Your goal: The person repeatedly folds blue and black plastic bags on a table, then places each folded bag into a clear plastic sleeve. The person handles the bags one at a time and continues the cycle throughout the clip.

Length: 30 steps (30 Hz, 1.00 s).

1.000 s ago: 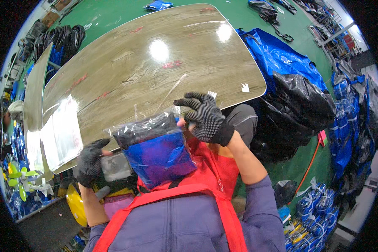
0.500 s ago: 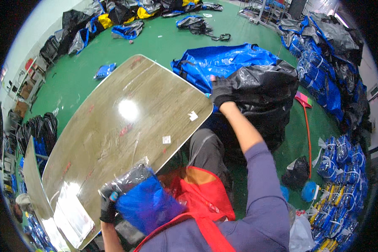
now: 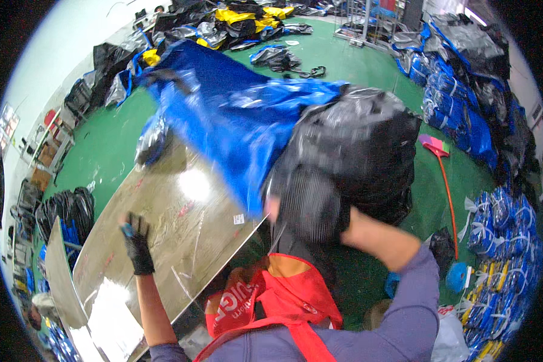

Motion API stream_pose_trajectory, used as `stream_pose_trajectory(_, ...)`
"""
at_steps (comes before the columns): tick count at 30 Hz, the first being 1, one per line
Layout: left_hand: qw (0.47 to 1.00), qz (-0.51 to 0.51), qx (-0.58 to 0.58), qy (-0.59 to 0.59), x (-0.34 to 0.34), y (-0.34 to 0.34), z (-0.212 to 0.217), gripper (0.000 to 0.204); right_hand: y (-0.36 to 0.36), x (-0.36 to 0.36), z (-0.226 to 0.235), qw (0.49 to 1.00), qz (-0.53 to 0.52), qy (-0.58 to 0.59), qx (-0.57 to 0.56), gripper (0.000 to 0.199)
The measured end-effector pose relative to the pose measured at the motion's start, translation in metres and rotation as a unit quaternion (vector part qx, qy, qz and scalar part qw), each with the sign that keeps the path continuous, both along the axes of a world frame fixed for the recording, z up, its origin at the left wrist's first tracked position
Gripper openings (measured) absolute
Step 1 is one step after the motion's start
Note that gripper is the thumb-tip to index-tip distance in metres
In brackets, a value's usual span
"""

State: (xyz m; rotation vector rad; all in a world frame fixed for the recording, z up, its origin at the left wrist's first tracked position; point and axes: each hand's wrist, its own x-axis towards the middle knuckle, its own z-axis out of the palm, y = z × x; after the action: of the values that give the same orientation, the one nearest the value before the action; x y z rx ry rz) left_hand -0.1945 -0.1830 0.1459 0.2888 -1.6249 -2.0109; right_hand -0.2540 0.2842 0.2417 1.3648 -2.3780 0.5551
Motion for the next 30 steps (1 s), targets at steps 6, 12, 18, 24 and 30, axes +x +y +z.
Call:
stream_pose_trajectory(6, 0.892, 0.119, -0.433, 0.053, 0.080, -0.039, 0.049, 0.080, -0.047, 0.133, -0.040, 0.926, 0.265, -0.269, -0.026, 0.028)
stream_pose_trajectory(12, 0.802, 0.187, -0.567, -0.014, 0.175, -0.020, 0.067, 0.086, -0.029, 0.048, -0.018, 0.959, -0.249, -0.134, 0.024, 0.035)
stream_pose_trajectory(18, 0.760, 0.297, -0.560, -0.144, 0.200, -0.040, -0.004, 0.086, -0.026, -0.060, -0.065, 0.832, -0.418, -0.307, 0.197, 0.099)
stream_pose_trajectory(24, 0.844, 0.262, -0.399, -0.243, 0.190, -0.103, -0.078, 0.046, -0.020, -0.085, -0.149, 0.770, -0.576, -0.265, 0.071, 0.112)
stream_pose_trajectory(30, 0.901, 0.313, -0.297, -0.039, 0.194, -0.120, -0.077, 0.043, 0.015, -0.133, -0.174, 0.877, -0.321, -0.355, 0.046, 0.068)
